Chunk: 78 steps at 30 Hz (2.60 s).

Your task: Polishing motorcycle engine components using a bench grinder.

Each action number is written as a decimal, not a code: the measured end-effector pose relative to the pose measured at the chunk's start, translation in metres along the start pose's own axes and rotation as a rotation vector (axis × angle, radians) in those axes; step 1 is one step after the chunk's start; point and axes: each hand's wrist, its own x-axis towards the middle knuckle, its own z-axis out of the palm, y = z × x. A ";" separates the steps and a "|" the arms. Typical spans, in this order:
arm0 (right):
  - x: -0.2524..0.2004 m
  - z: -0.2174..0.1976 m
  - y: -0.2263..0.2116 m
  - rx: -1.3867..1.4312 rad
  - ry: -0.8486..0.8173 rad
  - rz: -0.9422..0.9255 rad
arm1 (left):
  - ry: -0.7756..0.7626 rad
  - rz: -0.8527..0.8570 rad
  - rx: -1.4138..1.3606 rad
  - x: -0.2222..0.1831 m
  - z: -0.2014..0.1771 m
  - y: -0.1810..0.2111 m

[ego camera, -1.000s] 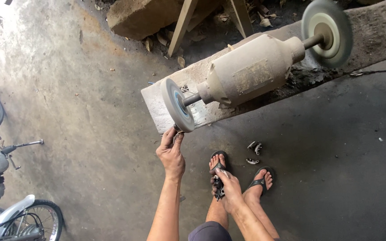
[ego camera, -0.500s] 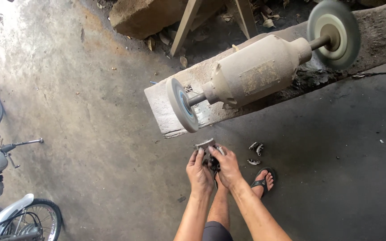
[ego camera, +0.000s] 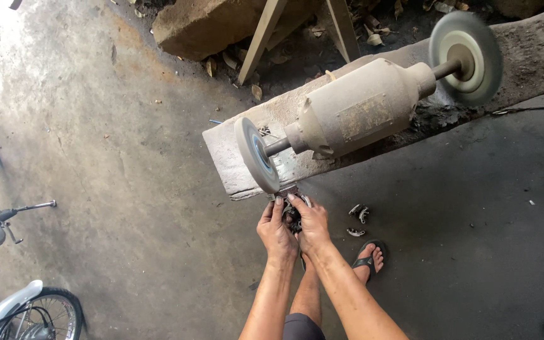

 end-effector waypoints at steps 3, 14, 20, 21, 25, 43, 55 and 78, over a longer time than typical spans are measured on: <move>0.000 0.002 0.002 0.018 0.031 -0.004 | 0.017 0.022 0.076 -0.001 0.002 0.003; -0.003 0.005 0.003 0.083 0.062 0.015 | 0.046 0.001 0.126 -0.002 0.004 0.009; 0.002 0.003 0.010 0.111 0.056 0.015 | 0.040 -0.004 0.124 0.000 0.003 0.010; 0.000 0.004 0.009 0.112 0.057 0.017 | 0.041 -0.004 0.126 0.000 0.002 0.010; -0.003 0.008 0.002 0.104 0.068 0.015 | 0.032 -0.011 0.115 0.000 0.003 0.011; -0.001 0.012 0.011 0.075 0.043 -0.002 | 0.026 -0.031 0.007 0.006 -0.005 0.012; -0.008 0.020 0.009 -0.035 0.041 -0.008 | 0.045 -0.064 -0.057 0.010 -0.021 0.011; -0.008 0.024 0.006 -0.091 -0.007 -0.065 | -0.019 -0.056 -0.150 0.014 -0.029 0.006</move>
